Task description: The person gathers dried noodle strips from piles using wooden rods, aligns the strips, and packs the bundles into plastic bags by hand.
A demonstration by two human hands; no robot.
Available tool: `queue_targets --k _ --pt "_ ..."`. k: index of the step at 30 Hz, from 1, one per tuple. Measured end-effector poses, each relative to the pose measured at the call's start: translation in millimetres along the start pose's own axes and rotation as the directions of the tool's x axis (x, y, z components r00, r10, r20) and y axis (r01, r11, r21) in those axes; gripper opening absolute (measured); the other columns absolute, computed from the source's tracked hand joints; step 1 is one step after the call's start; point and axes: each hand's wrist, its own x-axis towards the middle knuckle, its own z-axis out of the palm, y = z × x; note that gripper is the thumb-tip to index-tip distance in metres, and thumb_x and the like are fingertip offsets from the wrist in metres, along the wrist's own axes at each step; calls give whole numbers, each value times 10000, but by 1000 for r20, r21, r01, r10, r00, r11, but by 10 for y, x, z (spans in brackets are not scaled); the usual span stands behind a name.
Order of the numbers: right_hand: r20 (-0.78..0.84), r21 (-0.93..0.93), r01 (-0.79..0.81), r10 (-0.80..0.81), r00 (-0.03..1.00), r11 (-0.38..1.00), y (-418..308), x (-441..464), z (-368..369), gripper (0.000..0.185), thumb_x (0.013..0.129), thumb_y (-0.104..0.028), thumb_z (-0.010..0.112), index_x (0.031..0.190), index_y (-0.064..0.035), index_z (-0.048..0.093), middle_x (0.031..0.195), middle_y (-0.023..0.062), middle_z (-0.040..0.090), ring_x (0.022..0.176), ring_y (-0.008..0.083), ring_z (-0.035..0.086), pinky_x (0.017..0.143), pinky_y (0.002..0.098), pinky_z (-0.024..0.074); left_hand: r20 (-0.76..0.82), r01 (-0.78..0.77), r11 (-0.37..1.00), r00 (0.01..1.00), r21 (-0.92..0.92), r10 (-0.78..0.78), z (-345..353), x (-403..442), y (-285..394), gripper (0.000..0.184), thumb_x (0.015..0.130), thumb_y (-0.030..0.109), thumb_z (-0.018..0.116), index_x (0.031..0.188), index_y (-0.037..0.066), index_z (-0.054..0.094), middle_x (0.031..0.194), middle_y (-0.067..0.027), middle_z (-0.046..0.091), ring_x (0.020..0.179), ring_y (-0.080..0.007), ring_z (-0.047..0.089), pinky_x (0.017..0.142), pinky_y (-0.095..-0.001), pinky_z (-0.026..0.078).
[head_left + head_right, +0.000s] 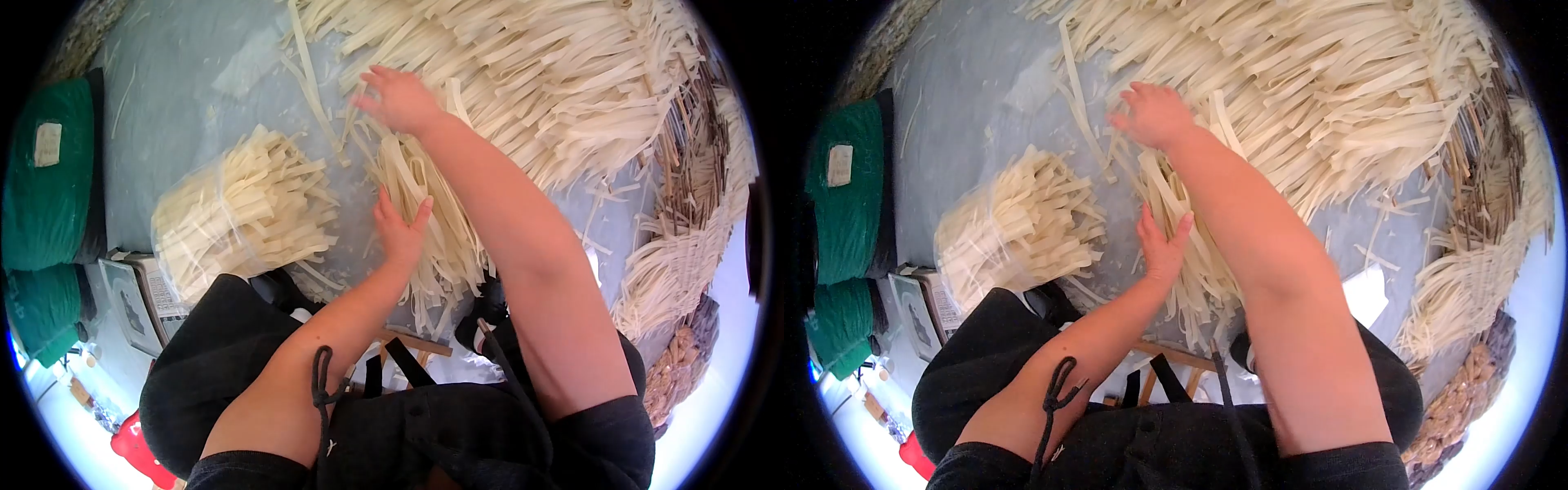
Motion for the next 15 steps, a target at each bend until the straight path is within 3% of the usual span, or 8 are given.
queue_targets --k 3,4,5,6,9,12,14,15 --pt "-209 -64 144 -155 966 987 53 43 474 584 921 -552 454 1221 -83 630 1139 174 655 1084 323 601 926 399 459 -21 4 998 1000 67 -3 -28 46 -25 1071 763 564 733 1471 -45 208 1387 -304 344 1297 -439 361 1085 -477 313" --pt "211 -41 -20 28 977 999 -107 33 221 635 909 -581 450 1295 -90 564 1189 155 639 1122 312 592 967 401 437 -25 8 998 1000 67 -6 -45 81 -31 1071 763 564 733 1471 -45 208 1387 -304 344 1297 -439 361 1085 -477 313" --pt "594 -89 -177 195 781 980 -222 -1 93 698 896 -610 446 1368 -98 499 1240 136 623 1159 300 582 1008 403 415 -35 39 999 999 33 -38 -72 100 -42 1075 757 554 743 1471 -43 206 1387 -302 349 1293 -438 367 1085 -473 315" --pt "600 -89 -172 191 777 981 -264 -47 122 698 896 -610 446 1368 -98 499 1240 136 623 1159 300 582 1008 403 415 -44 72 997 996 -1 -72 -97 104 -60 1079 751 544 753 1472 -42 204 1387 -300 354 1289 -437 372 1085 -468 317" --pt "355 -83 -85 109 929 993 -218 -133 314 674 897 -593 448 1361 -109 514 1281 125 606 1171 301 577 999 416 433 -1 71 998 998 2 -71 -131 108 -48 1099 737 519 776 1476 -42 186 1401 -299 350 1290 -432 379 1089 -457 317" --pt "-36 -74 273 -276 961 959 -199 -93 696 609 890 -562 487 1220 -70 626 1192 165 642 1139 312 589 945 410 467 -12 30 997 1000 69 -29 -74 147 -186 1112 730 508 785 1481 -34 170 1414 -295 343 1296 -427 380 1091 -452 317" --pt "691 -137 135 -3 722 981 -391 -123 430 548 900 -533 501 1122 -65 679 1170 159 653 1145 307 587 969 406 447 -8 48 998 999 35 -48 -106 148 -163 1112 728 491 793 1485 -27 164 1427 -288 335 1310 -423 370 1100 -448 310" --pt "691 -141 136 -1 723 981 -418 -106 272 548 900 -533 501 1122 -65 679 1170 159 653 1145 307 587 969 406 447 -1 67 998 998 -1 -67 -117 150 -139 1113 726 473 801 1489 -20 157 1440 -282 327 1323 -419 360 1108 -444 303"
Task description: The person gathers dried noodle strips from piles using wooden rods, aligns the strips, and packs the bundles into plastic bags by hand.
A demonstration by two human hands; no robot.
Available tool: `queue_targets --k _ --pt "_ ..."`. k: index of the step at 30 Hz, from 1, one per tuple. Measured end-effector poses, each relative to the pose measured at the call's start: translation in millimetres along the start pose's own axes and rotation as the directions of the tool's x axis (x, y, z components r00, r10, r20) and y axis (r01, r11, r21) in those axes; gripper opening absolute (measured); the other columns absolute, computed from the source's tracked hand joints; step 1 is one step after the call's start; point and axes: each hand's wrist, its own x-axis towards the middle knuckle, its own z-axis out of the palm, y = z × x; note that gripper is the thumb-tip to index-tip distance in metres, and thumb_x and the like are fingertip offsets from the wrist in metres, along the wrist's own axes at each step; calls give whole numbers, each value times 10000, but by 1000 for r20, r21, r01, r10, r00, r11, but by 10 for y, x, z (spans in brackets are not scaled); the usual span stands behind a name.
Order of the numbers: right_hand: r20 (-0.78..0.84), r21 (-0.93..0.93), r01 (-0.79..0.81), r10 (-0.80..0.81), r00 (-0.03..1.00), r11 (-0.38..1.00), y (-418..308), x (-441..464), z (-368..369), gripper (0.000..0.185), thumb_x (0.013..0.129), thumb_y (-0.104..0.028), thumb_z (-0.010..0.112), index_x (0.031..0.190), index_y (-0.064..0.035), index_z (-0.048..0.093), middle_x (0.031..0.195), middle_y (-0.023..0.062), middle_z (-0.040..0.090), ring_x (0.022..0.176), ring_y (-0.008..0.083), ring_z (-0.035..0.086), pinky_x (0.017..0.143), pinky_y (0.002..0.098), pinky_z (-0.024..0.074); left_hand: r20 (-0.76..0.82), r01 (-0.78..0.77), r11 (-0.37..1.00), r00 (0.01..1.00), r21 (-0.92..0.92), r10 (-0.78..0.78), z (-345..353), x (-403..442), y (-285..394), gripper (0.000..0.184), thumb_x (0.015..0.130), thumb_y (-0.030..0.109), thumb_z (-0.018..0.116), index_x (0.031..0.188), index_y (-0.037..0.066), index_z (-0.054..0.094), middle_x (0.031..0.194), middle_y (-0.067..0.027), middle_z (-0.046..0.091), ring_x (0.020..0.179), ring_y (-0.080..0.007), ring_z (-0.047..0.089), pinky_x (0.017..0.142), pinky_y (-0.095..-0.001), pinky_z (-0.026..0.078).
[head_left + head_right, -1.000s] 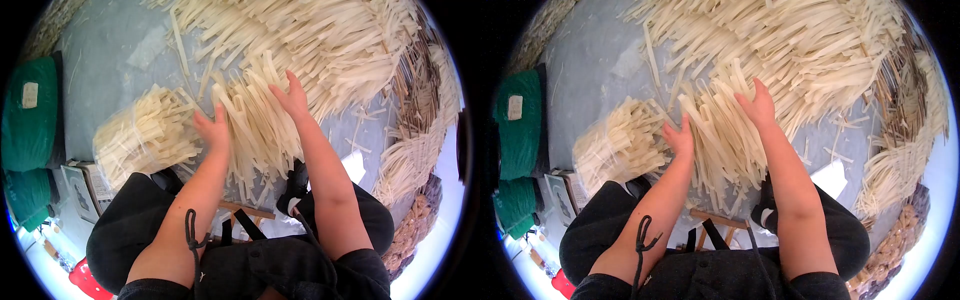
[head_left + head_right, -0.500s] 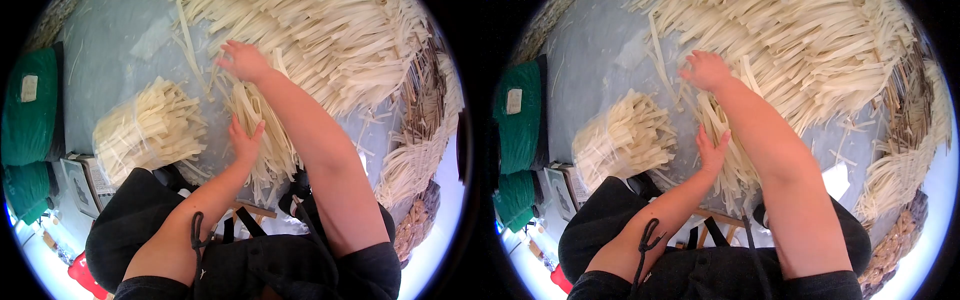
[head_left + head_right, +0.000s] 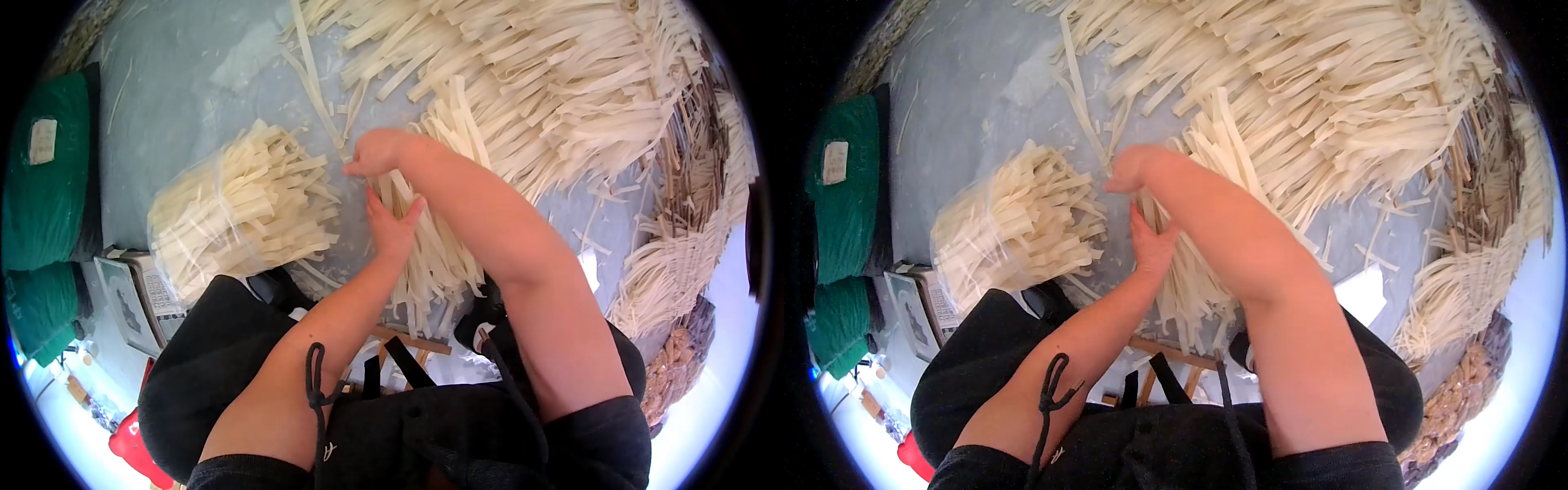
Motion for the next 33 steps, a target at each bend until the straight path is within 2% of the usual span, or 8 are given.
queue_targets --k 6,8,15,20,23,27,29,33 --pt "-963 -23 -187 29 269 982 1281 12 -37 593 931 -531 411 1170 -51 662 1131 232 652 1132 359 590 1014 416 420 42 52 989 998 -137 -46 -41 39 15 1114 718 427 824 1493 -7 153 1480 -264 292 1365 -390 325 1130 -432 288" --pt "-245 123 -332 353 903 935 1334 -349 -101 619 937 -537 396 1289 -61 578 1240 226 602 1170 370 563 1024 410 413 43 42 984 998 -175 -35 -41 70 -12 1113 718 425 826 1492 -7 154 1482 -265 288 1363 -391 327 1125 -436 297" --pt "-763 393 14 317 564 919 1302 -441 181 630 941 -561 363 1266 -80 609 1273 188 595 1172 363 560 1017 418 419 -22 -22 995 1000 -100 20 53 124 -112 1086 712 436 833 1489 22 198 1441 -218 390 1301 -327 433 1079 -399 366" --pt "-20 54 -122 123 992 991 964 -389 59 632 918 -571 409 1312 -104 573 1291 159 592 1178 340 555 1024 412 414 21 -42 985 999 -166 46 35 242 -96 1108 709 450 829 1489 5 179 1459 -247 344 1323 -361 392 1093 -420 344" --pt "-489 399 99 120 864 912 1175 -464 134 618 924 -560 412 1303 -102 578 1282 163 596 1185 365 544 1034 407 403 47 -4 983 999 -184 13 48 273 -150 1140 697 488 822 1498 13 164 1486 -262 298 1357 -388 347 1113 -438 318" --pt "-332 234 -127 202 921 964 1412 -481 458 564 925 -519 441 1232 -81 621 1186 180 642 1154 357 569 1002 400 428 92 7 986 996 -167 9 -25 264 -162 1139 698 514 812 1498 11 177 1483 -260 311 1357 -371 356 1114 -423 320" --pt "-924 63 -4 60 377 998 1267 -579 618 485 912 -456 497 1141 -64 666 1076 195 673 1078 347 618 931 390 477 89 8 984 996 -179 8 -60 273 -166 1142 698 514 813 1496 3 175 1472 -259 332 1346 -365 375 1107 -416 329" --pt "-489 667 39 398 776 744 568 -1144 620 373 888 -391 572 900 -49 721 907 184 705 895 370 665 817 428 512 108 68 969 993 -238 -43 -114 231 -308 1140 707 509 811 1491 -21 176 1423 -251 411 1306 -341 439 1077 -398 363"
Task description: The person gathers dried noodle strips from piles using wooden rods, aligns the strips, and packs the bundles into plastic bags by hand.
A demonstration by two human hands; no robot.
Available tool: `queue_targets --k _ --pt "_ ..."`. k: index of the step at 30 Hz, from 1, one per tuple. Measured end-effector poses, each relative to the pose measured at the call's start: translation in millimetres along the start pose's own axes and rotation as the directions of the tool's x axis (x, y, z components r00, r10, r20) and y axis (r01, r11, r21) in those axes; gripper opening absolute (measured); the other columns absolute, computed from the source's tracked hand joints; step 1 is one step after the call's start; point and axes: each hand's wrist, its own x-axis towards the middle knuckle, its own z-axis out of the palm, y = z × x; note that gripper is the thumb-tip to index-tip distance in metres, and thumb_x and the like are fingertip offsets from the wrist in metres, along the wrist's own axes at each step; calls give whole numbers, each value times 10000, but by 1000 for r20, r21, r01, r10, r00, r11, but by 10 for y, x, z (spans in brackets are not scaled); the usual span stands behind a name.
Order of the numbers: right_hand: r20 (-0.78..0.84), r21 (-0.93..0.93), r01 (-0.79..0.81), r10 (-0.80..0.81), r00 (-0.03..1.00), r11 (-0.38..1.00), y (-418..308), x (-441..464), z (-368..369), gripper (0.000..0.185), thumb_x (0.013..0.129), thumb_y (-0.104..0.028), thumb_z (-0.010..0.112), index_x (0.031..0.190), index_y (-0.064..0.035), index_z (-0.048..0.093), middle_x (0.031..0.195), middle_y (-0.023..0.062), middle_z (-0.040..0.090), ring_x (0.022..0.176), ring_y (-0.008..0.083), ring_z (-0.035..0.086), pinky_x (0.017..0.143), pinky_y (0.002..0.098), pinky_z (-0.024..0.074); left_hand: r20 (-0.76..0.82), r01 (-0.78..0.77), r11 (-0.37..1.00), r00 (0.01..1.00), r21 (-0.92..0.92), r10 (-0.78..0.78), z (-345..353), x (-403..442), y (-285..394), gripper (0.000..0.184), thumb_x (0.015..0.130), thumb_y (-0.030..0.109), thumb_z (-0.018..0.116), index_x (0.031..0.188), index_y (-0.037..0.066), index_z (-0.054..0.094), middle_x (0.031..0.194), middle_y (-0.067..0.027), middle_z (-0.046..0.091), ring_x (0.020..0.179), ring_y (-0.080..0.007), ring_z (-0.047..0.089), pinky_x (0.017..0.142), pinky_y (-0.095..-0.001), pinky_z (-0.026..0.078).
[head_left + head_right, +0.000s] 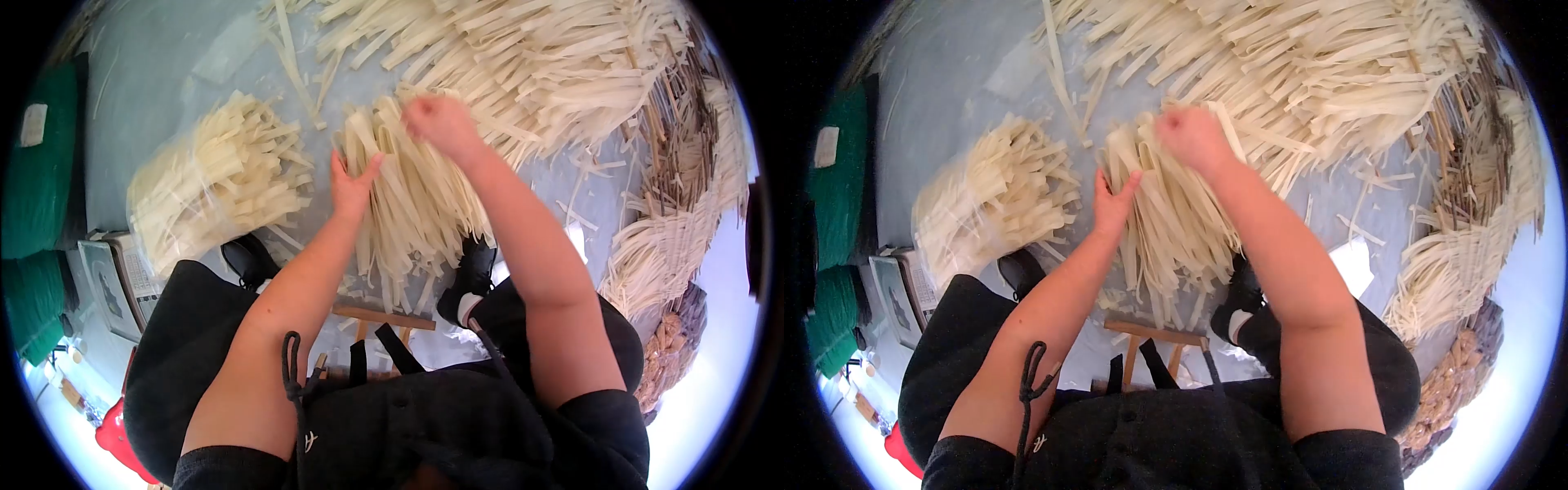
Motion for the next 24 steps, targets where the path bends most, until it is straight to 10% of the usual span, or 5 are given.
queue_targets --k 4,11,15,21,24 --pt "197 -376 -49 132 971 925 160 -517 617 357 852 -314 598 981 11 671 971 236 677 925 392 647 832 454 507 -24 -31 995 999 -92 29 -50 -30 -123 1133 712 499 812 1487 -35 180 1397 -247 443 1282 -319 469 1052 -383 390" --pt "164 -98 197 -180 970 976 176 -764 1424 429 824 -293 619 1158 -24 622 1069 229 661 1001 392 626 878 451 499 16 139 986 990 -91 -138 -296 -284 -17 895 770 372 810 1414 3 309 1287 -162 547 1147 -247 562 946 -360 463" --pt "292 -135 112 -69 954 984 52 -683 1317 396 829 -253 602 1157 -32 628 1057 207 673 982 386 633 862 439 505 -35 105 982 993 -155 -112 -487 -283 -122 824 767 357 811 1367 15 362 1273 -152 555 1126 -246 575 934 -370 472" --pt "-136 169 78 -55 989 983 453 -379 1342 368 864 -247 545 1162 -50 635 1032 191 684 950 327 658 849 404 506 -39 95 993 994 -72 -98 -470 -266 -214 802 774 355 809 1367 27 381 1272 -141 558 1122 -241 575 935 -366 471" --pt "226 -53 33 -20 974 998 452 -522 1503 446 926 -357 502 1221 -45 621 1124 189 670 1035 283 643 909 377 480 80 90 983 994 -159 -78 -524 -320 -240 786 784 351 802 1372 29 391 1266 -130 563 1121 -235 576 931 -365 474"
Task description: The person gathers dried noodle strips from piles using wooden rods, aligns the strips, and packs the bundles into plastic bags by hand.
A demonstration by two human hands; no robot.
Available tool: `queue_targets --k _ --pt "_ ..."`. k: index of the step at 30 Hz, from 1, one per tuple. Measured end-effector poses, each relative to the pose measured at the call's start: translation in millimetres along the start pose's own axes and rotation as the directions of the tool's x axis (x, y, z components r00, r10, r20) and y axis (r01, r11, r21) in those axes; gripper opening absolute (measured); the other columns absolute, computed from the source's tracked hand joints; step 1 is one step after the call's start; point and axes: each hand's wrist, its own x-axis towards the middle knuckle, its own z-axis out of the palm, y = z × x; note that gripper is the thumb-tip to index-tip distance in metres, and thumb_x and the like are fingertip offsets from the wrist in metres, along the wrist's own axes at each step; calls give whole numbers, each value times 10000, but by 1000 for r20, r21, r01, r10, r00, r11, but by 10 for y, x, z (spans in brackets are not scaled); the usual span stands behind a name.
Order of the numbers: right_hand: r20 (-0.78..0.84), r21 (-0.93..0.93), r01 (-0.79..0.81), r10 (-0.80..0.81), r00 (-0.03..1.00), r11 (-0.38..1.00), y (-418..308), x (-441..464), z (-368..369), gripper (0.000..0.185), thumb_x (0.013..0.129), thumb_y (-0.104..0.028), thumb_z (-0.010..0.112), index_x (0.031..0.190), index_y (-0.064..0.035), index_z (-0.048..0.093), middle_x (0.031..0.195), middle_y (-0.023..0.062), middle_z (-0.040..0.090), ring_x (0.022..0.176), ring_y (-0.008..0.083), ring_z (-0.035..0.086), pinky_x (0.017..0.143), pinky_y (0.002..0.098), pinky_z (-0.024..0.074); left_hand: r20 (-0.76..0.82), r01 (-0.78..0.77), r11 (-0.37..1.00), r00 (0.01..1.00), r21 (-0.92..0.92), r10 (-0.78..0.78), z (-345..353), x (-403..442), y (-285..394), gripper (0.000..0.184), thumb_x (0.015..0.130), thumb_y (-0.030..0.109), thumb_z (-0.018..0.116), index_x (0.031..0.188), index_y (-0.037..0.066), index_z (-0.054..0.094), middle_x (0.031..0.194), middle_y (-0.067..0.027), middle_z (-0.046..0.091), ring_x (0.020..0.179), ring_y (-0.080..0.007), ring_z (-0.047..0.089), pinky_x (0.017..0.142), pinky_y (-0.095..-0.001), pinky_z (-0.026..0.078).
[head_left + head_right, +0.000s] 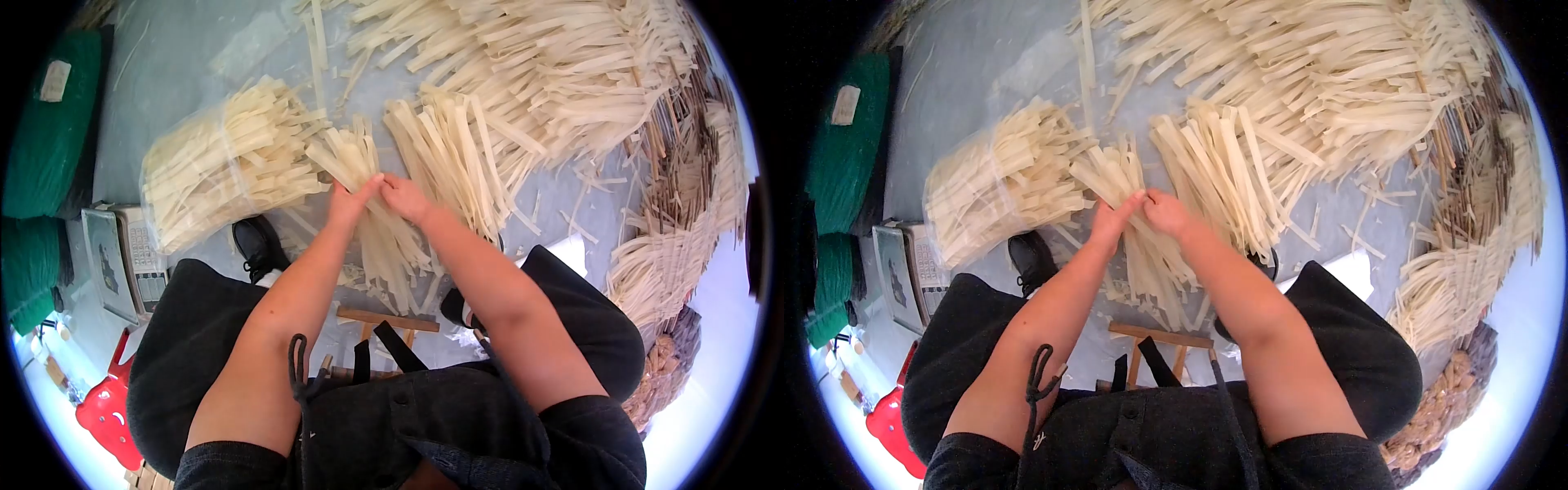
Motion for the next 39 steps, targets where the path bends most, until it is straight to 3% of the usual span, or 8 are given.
queue_targets --k 2,4,7,14,18,21,24,39 --pt "128 558 -279 252 959 782 -45 -146 98 607 949 -501 465 1297 -15 574 1248 185 618 1168 263 578 994 358 420 89 -31 999 995 -33 34 -21 -56 73 771 792 344 795 1374 29 398 1260 -121 568 1118 -232 577 926 -364 476" --pt "183 529 -299 237 954 795 -135 -284 31 687 941 -573 441 1332 -18 543 1298 181 583 1227 270 531 1025 353 394 266 260 957 939 -128 -220 -86 -110 208 737 807 341 781 1373 34 422 1259 -103 567 1115 -222 573 923 -360 479" --pt "211 602 -262 167 963 754 -386 -497 -154 833 897 -649 479 1415 1 423 1389 204 496 1333 280 425 1082 355 339 241 270 925 948 -266 -207 -81 -275 577 772 801 311 781 1398 27 383 1269 -103 555 1143 -225 552 976 -353 441" --pt "-69 366 172 -158 985 915 -1100 -882 -965 1388 577 -566 830 1483 114 29 1499 291 290 1430 318 267 1146 385 253 298 -57 944 941 -325 159 234 -494 1772 838 806 306 774 1437 25 300 1351 -144 481 1182 -235 523 952 -379 474" --pt "-147 379 233 -190 971 896 -1529 -1257 -1434 1311 594 -453 840 1500 76 53 1497 259 308 1399 325 325 1129 380 287 423 -116 978 888 -174 181 319 -971 2629 750 825 360 752 1393 46 377 1256 -101 539 1099 -211 580 833 -330 536" --pt "-240 737 402 -346 907 542 -1836 -1637 -1591 967 701 -148 790 1468 -46 211 1341 181 478 1216 257 521 981 378 456 402 -231 972 887 -37 226 381 -1448 3091 813 816 398 753 1415 46 331 1281 -115 522 1129 -229 567 857 -361 528" --pt "-300 743 470 -391 870 476 -2028 -1928 -1633 982 702 -141 778 1473 -47 177 1333 167 482 1207 263 525 963 370 469 347 -326 945 890 33 295 381 -1927 3321 856 811 438 748 1432 47 307 1318 -137 502 1195 -262 525 938 -417 484" --pt "-480 337 652 -472 740 679 -2805 -2513 -1831 792 643 -203 806 1327 -47 439 1167 146 622 1049 225 623 874 357 519 522 -429 892 799 146 299 -349 -3097 3826 736 888 503 641 1410 48 396 1333 -131 513 1166 -258 566 914 -398 523"
